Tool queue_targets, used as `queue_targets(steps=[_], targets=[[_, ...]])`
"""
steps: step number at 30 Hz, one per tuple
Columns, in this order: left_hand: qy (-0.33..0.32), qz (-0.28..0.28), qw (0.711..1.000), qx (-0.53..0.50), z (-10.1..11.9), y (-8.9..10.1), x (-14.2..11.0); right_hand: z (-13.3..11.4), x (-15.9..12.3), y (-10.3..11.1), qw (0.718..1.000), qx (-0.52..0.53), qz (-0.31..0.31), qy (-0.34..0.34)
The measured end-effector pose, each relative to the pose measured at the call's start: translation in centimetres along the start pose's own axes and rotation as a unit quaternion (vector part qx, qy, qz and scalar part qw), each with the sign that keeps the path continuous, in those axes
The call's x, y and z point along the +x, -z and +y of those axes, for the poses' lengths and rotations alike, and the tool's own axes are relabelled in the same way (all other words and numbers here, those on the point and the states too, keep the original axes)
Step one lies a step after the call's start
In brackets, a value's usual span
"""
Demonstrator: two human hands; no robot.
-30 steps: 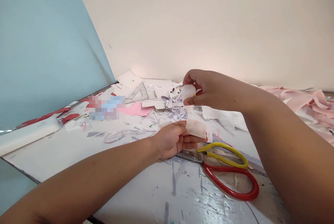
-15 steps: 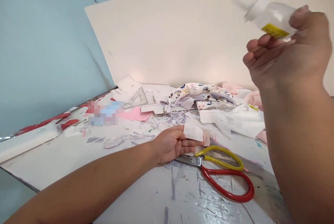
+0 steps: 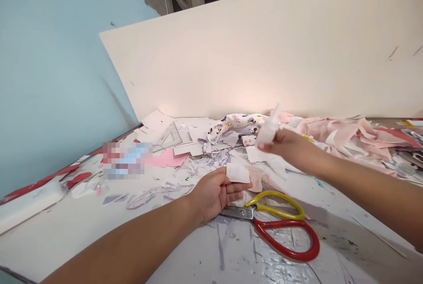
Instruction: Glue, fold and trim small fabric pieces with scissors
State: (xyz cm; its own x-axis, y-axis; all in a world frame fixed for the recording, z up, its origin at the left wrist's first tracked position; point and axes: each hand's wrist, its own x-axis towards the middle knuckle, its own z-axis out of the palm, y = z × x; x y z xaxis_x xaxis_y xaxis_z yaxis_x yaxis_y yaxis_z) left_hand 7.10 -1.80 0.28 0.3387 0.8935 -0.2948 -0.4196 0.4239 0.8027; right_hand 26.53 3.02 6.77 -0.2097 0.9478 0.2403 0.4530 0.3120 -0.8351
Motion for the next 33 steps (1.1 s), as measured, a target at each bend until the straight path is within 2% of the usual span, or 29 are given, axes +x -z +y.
queue_targets(steps=[3, 5, 9, 13, 19, 21, 28, 33], targets=[[-0.034, 0.054, 0.998, -0.005, 0.0, 0.0, 0.3, 4.6, -1.9, 0.5, 0.992, -0.107, -0.030, -0.066], [-0.053, 0.088, 0.995, -0.011, 0.2, 0.1, 0.6, 6.8, -3.0, 0.9, 0.978, -0.182, 0.010, -0.100], [-0.110, 0.155, 0.982, -0.011, 0.3, 0.5, 1.2, 9.2, -3.8, 1.2, 0.976, -0.202, -0.016, -0.082], [-0.145, 0.193, 0.970, 0.013, 0.1, 0.7, 1.3, 9.8, -3.6, 1.1, 0.970, -0.239, 0.019, -0.036], [-0.164, 0.198, 0.966, 0.030, 0.0, 0.5, 1.3, 9.3, -3.8, 1.4, 0.964, -0.244, -0.007, -0.107], [-0.163, 0.198, 0.966, 0.031, 0.1, 0.4, 1.3, 9.2, -3.8, 1.5, 0.960, -0.260, -0.021, -0.098], [-0.171, 0.201, 0.964, 0.035, 0.0, 0.3, 1.2, 9.8, -3.6, 1.6, 0.945, -0.320, 0.010, -0.068], [-0.185, 0.214, 0.959, 0.022, 0.0, 0.3, 1.2, 9.7, -4.0, 1.7, 0.953, -0.296, 0.022, -0.061]])
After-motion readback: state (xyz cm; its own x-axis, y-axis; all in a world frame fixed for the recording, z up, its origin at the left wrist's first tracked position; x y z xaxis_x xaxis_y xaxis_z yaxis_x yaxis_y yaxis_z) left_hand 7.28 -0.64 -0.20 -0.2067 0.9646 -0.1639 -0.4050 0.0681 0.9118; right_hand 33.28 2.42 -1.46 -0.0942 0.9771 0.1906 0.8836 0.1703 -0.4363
